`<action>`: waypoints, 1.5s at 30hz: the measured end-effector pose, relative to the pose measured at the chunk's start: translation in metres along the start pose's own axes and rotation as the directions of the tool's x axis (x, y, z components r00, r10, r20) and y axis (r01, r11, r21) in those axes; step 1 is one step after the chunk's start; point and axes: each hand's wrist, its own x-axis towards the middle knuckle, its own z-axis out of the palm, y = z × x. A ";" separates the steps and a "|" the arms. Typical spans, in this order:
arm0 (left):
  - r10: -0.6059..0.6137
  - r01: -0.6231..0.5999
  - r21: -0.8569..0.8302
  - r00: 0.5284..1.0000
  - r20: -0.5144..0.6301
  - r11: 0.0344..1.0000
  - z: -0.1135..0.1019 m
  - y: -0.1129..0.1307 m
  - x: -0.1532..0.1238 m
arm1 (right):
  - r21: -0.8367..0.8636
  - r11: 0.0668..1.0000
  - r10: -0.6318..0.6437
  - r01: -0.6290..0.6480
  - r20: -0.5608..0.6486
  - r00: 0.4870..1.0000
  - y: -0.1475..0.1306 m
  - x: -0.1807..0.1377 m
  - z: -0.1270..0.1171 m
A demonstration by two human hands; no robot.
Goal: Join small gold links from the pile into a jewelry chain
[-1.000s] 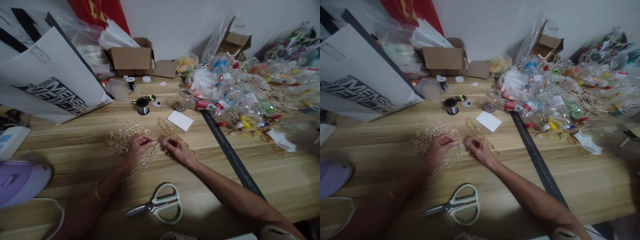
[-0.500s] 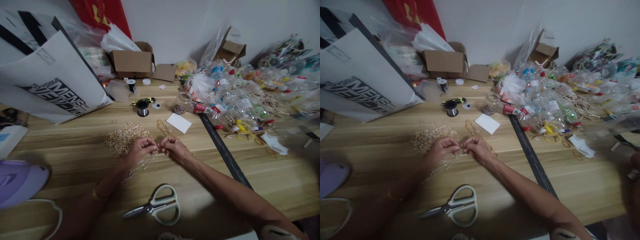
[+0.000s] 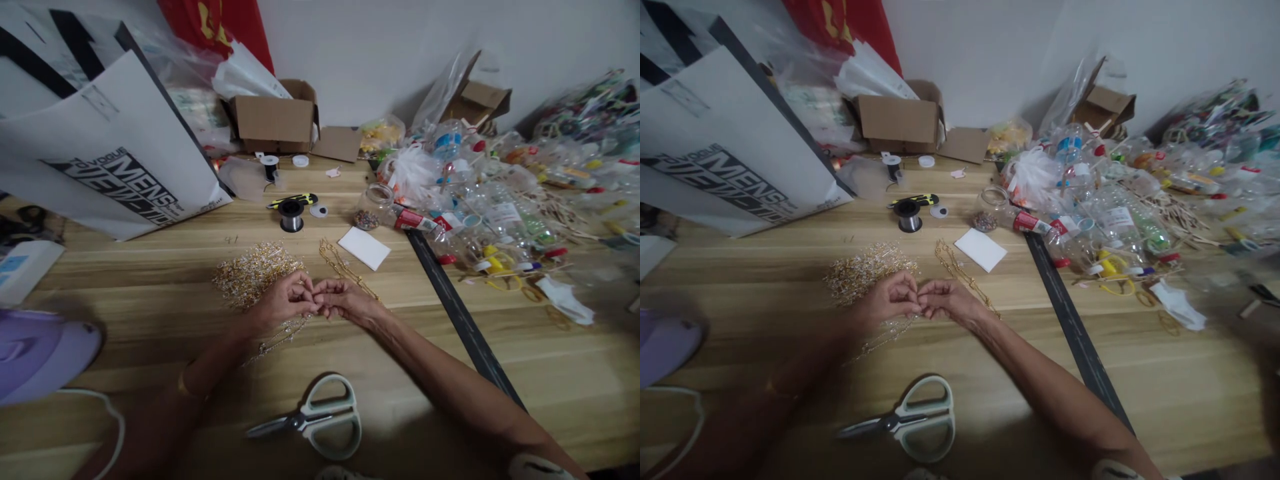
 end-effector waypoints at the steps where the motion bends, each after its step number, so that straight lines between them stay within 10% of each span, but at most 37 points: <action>1: -0.001 0.001 0.000 1.000 0.001 1.000 0.001 0.000 0.000 | -0.012 1.000 0.006 -0.006 0.008 1.000 0.000 0.000 0.000; 33: -0.064 0.063 0.028 0.998 0.011 0.998 0.001 -0.008 0.002 | -0.192 0.956 -0.193 0.224 0.168 0.967 0.009 -0.004 -0.008; 45: 0.011 -0.004 0.097 0.997 -0.073 0.995 0.002 -0.004 0.000 | -0.067 0.992 -0.106 0.108 0.021 0.994 0.008 -0.002 -0.003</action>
